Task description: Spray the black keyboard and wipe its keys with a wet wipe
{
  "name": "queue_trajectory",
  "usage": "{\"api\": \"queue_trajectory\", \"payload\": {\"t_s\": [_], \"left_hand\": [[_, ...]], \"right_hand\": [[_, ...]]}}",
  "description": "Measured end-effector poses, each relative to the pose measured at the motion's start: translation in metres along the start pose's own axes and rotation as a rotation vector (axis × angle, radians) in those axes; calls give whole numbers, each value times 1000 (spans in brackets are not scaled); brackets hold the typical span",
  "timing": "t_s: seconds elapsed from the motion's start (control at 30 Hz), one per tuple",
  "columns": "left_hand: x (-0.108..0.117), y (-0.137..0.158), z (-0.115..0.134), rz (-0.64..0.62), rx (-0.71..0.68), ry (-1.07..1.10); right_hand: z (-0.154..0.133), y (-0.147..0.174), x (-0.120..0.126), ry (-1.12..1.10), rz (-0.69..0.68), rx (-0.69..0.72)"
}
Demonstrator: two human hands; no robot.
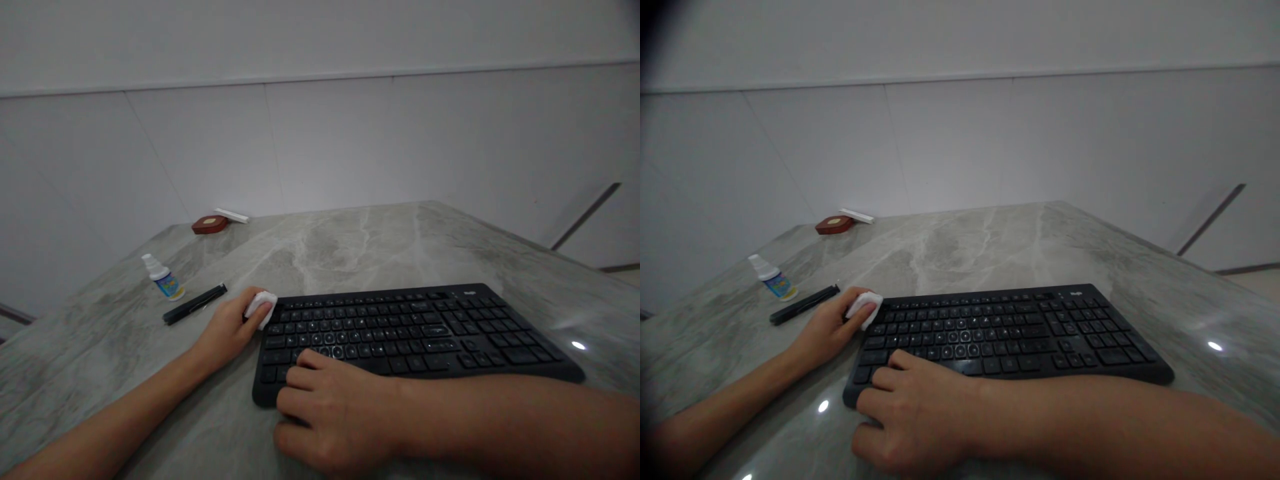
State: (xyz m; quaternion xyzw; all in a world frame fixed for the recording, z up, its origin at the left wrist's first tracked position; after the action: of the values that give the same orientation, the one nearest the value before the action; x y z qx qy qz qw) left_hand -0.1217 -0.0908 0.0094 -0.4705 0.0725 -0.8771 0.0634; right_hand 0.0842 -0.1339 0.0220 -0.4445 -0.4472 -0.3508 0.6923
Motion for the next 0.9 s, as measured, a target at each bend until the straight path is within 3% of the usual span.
{"api": "queue_trajectory", "payload": {"t_s": [0.2,0.47,0.9], "left_hand": [[0,1,-2,80,99,-21],[2,0,9,-27,11,52],[5,-1,5,-187,26,139]], "right_hand": [[0,0,-2,5,25,3],[0,0,-1,1,6,1],[0,0,-2,9,27,-1]]}}
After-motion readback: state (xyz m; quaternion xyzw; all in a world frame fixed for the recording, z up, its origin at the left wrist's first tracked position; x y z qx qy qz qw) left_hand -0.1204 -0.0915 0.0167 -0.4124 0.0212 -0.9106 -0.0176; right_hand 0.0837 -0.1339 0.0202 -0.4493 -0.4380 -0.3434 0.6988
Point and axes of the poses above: each hand's wrist, its own y-axis away from the middle knuckle, its own x-axis out of the back of the hand, z = x × y, the point moved 3 cm from there along -y, towards the middle knuckle, and after that the axes turned 11 degrees about x, right-handed, at the moved point
